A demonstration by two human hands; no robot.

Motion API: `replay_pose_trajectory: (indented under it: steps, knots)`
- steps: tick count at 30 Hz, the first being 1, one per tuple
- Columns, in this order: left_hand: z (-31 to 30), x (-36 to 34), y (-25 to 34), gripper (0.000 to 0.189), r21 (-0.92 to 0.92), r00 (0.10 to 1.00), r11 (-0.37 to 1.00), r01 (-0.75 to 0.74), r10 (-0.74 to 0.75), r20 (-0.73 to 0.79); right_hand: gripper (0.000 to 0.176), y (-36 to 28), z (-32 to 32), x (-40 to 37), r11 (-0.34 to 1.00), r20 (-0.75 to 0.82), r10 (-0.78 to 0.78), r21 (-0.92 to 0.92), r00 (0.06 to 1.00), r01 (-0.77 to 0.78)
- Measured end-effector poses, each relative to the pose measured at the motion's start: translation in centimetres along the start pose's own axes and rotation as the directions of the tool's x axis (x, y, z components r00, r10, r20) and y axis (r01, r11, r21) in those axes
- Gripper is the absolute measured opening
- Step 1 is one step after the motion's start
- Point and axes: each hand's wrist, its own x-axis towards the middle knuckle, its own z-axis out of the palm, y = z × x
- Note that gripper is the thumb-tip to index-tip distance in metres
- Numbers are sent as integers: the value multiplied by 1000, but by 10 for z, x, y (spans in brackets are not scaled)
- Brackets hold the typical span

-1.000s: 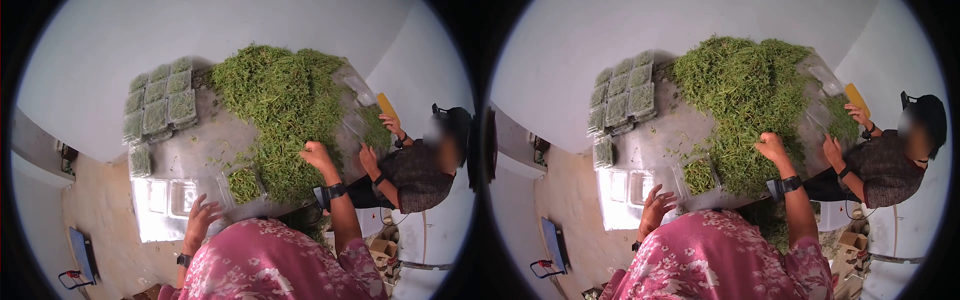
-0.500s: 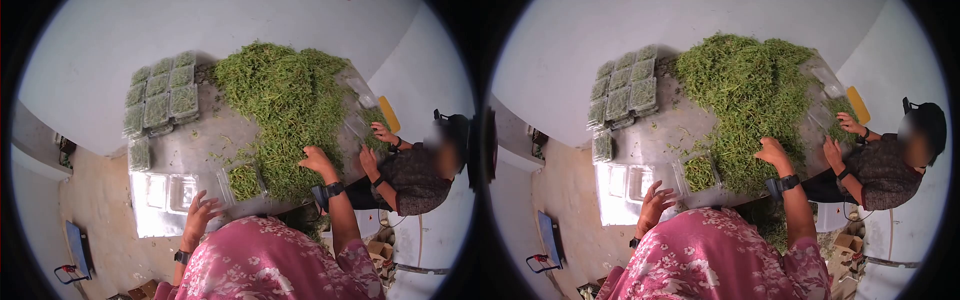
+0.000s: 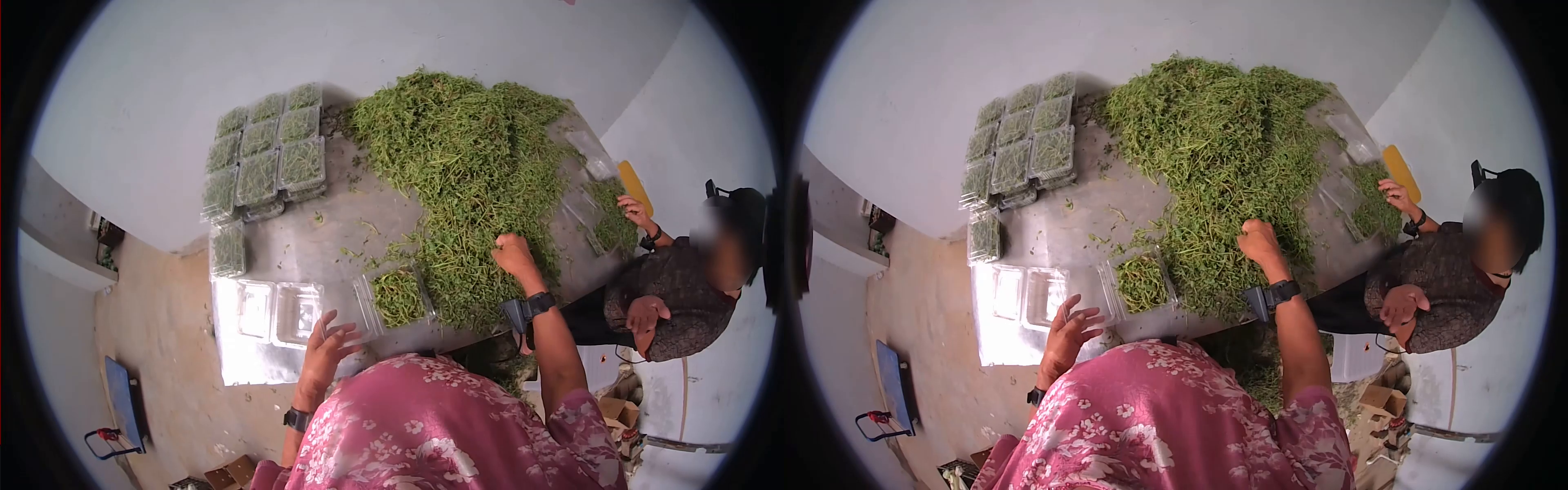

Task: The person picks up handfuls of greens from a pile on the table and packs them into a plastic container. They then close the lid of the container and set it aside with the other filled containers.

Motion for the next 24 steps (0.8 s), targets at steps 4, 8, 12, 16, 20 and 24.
replay_pose_trajectory:
  steps: [4,8,12,16,20,24]
  knots:
    - [-1,2,-1,52,4,1000,1000,1,-1,7,27,-11,-24,-4,999,-6,-14,47,1000,14]
    - [-2,3,0,52,15,1000,1000,1,-2,8,26,-14,-30,-6,996,1,-73,46,997,73]
    - [-1,1,3,52,32,1000,999,-1,1,3,20,-9,-23,1,986,-7,-2,168,1000,3]
    - [-7,2,-3,54,-3,1000,1000,-6,6,28,17,-15,-26,2,987,17,14,161,1000,-17]
    - [-13,3,-6,57,-19,1000,1000,-1,1,22,15,-10,-18,5,998,121,-54,-10,991,56]
    - [-10,4,-3,57,-3,1000,1000,14,-14,26,15,-55,-25,-21,952,187,2,300,982,-59]
